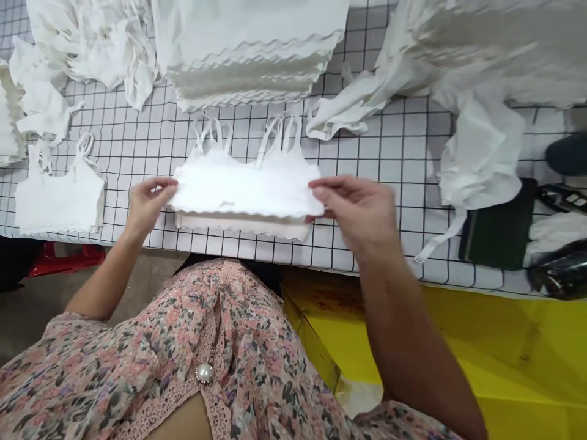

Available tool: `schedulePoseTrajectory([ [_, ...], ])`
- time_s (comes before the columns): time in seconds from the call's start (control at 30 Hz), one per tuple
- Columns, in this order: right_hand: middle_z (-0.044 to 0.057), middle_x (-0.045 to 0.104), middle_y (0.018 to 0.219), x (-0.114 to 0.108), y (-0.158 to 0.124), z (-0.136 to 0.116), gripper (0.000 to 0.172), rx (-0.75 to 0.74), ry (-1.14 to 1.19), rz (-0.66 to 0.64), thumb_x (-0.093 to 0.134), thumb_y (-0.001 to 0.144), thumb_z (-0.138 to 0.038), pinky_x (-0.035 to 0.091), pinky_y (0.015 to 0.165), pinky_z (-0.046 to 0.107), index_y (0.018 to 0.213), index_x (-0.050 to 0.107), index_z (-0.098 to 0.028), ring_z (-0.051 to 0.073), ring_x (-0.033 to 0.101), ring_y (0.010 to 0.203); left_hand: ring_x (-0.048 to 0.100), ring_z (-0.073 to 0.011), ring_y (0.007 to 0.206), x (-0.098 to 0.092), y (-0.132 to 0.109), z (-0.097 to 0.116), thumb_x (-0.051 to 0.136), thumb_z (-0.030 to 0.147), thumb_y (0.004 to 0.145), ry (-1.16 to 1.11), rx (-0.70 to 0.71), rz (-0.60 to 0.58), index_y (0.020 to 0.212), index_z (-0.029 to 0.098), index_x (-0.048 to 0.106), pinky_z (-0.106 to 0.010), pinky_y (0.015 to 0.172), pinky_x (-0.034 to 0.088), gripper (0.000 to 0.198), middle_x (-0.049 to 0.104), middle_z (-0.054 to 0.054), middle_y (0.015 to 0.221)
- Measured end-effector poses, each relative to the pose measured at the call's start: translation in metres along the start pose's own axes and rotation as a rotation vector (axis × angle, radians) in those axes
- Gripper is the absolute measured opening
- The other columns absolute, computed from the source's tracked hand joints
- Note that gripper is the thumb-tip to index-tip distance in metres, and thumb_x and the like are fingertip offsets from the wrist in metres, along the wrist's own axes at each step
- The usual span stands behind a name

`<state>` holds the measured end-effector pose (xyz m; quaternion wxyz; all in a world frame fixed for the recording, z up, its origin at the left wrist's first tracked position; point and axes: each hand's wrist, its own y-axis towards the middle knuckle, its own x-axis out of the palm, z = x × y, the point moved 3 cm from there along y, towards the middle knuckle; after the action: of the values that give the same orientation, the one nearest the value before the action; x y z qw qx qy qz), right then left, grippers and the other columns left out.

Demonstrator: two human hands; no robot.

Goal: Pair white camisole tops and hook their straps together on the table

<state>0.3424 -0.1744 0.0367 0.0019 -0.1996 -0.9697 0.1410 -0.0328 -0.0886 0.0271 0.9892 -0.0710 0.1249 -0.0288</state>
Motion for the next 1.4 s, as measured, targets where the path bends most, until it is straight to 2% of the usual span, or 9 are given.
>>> schedulePoseTrajectory([
  [0.13,0.003,0.074,0.074,0.000,-0.020,0.037,0.028,0.144,-0.059,-0.042,0.097,0.061,-0.037,0.065,0.046,0.034,0.078,0.081,-0.020,0.014,0.061,0.052,0.051,-0.0079,0.062,0.003,-0.024,-0.025,0.078,0.021,0.081,0.091,0.019,0.061,0.087,0.020,0.083,-0.024,0.056,0.043,0.008,0.068,-0.003,0.080],
  [0.33,0.006,0.077,0.083,-0.007,-0.025,0.045,0.031,0.091,-0.107,-0.013,0.096,0.062,-0.044,0.067,0.050,0.035,0.082,0.083,-0.023,0.022,0.070,0.073,0.054,-0.0103,0.069,-0.003,-0.032,-0.017,0.077,0.024,0.084,0.202,0.148,0.084,0.091,0.023,0.085,-0.026,0.066,0.050,0.011,0.063,-0.001,0.080],
  [0.5,0.004,0.072,0.077,-0.017,-0.031,0.055,0.036,0.137,-0.212,-0.118,0.091,0.071,-0.047,0.065,0.052,0.035,0.092,0.083,-0.020,0.015,0.063,0.058,0.054,-0.0099,0.065,-0.005,-0.039,-0.023,0.077,0.024,0.084,0.324,0.149,0.035,0.094,0.022,0.082,-0.024,0.061,0.049,0.011,0.058,0.000,0.079],
  [0.63,0.004,0.067,0.080,-0.020,-0.021,0.041,0.033,-0.211,-0.555,-0.020,0.075,0.090,-0.044,0.061,0.061,0.036,0.114,0.082,-0.022,0.015,0.060,0.059,0.060,-0.0124,0.076,-0.008,-0.020,-0.014,0.080,0.028,0.085,0.521,0.279,0.003,0.114,0.023,0.076,-0.029,0.071,0.056,0.029,0.067,-0.005,0.111],
  [0.7,0.008,0.071,0.090,-0.011,-0.007,0.031,0.027,-0.446,-0.698,0.034,0.068,0.095,-0.042,0.061,0.073,0.041,0.109,0.082,-0.023,0.021,0.065,0.076,0.063,-0.0181,0.092,-0.005,0.000,-0.005,0.080,0.029,0.087,0.644,0.379,-0.083,0.123,0.025,0.071,-0.036,0.086,0.057,0.037,0.068,-0.007,0.127],
  [0.8,0.012,0.076,0.107,0.012,0.020,0.024,0.024,-0.599,-0.851,-0.093,0.061,0.098,-0.038,0.054,0.101,0.057,0.106,0.079,-0.023,0.034,0.064,0.112,0.062,-0.0275,0.109,0.005,0.032,0.004,0.084,0.028,0.084,0.806,0.403,-0.255,0.123,0.025,0.069,-0.048,0.103,0.048,0.042,0.073,-0.007,0.117],
  [0.97,0.013,0.073,0.112,0.025,0.047,0.030,0.019,-0.513,-1.070,-0.227,0.068,0.093,-0.033,0.029,0.113,0.075,0.107,0.075,-0.023,0.042,0.051,0.127,0.060,-0.0286,0.103,0.016,0.061,0.008,0.090,0.028,0.077,0.824,0.299,-0.387,0.090,0.023,0.071,-0.051,0.107,0.038,0.023,0.071,-0.005,0.095],
  [1.1,0.010,0.069,0.099,0.016,0.045,0.031,0.009,-0.477,-1.053,-0.221,0.065,0.094,-0.028,0.033,0.110,0.070,0.086,0.068,-0.022,0.038,0.054,0.121,0.059,-0.0267,0.099,0.012,0.064,0.009,0.090,0.029,0.075,0.754,0.272,-0.411,0.085,0.023,0.070,-0.050,0.109,0.034,0.023,0.070,-0.003,0.090],
  [1.4,0.009,0.070,0.097,-0.003,0.042,0.021,0.016,-0.357,-0.944,-0.315,0.068,0.088,-0.040,0.042,0.107,0.062,0.084,0.067,-0.025,0.035,0.057,0.113,0.058,-0.0275,0.097,0.005,0.073,0.017,0.090,0.030,0.074,0.731,0.259,-0.525,0.082,0.023,0.072,-0.053,0.110,0.032,0.020,0.069,-0.003,0.081],
])
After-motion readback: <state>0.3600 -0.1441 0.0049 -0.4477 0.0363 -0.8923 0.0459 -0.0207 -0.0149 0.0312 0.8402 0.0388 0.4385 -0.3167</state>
